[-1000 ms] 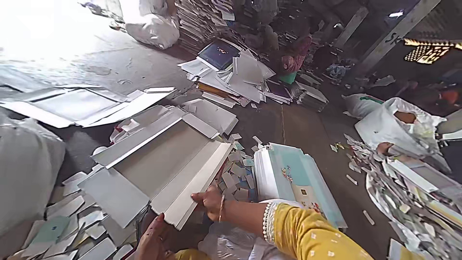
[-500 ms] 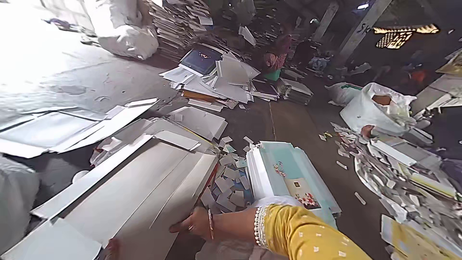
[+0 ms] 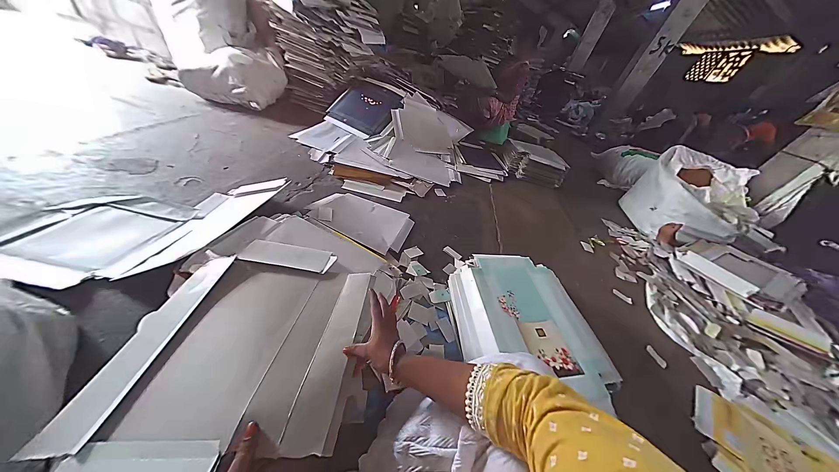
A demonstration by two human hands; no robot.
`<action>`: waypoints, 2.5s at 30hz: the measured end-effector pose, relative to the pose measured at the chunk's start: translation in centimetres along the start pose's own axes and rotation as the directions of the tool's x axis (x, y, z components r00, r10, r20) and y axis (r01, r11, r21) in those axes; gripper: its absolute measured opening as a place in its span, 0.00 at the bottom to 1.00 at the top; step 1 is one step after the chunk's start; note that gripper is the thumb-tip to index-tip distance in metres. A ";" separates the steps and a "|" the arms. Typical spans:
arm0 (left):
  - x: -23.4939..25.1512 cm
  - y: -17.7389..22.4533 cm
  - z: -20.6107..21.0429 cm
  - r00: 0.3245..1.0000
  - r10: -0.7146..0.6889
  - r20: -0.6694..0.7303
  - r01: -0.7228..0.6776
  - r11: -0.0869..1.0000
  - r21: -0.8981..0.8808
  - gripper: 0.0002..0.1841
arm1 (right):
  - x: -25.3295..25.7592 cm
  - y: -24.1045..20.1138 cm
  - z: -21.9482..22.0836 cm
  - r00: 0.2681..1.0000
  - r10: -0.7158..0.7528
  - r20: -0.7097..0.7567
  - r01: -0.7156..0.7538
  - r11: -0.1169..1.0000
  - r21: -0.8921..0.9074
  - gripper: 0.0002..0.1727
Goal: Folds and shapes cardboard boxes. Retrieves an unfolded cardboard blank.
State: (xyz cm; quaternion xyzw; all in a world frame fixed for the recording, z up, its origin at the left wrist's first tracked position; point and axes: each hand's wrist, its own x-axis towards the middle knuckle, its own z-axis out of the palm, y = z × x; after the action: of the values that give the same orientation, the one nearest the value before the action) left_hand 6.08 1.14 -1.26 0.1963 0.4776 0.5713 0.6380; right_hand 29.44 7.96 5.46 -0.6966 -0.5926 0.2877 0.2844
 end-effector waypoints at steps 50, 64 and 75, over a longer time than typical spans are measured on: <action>-2.4 2.4 1.8 0.942 -0.247 -0.226 0.193 0.953 -0.236 0.29 | -6.3 -0.8 3.1 0.329 -0.763 0.557 0.930 0.362 -0.053 0.16; -2.7 2.0 1.2 0.944 -0.144 -0.297 0.149 0.989 -0.009 0.26 | -7.4 -4.4 1.3 0.406 -0.278 0.871 0.832 0.507 -0.226 0.23; -1.5 2.4 0.0 0.940 -0.060 -0.335 0.133 0.971 0.198 0.22 | -6.7 -3.7 -0.1 0.398 -0.508 0.764 0.857 0.503 -0.113 0.15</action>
State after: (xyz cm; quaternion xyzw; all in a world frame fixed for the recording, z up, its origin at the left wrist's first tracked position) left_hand 4.96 0.39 1.18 0.1438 0.6454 0.5080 0.5521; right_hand 26.19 1.86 8.74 -0.2749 -0.9411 0.1947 -0.0307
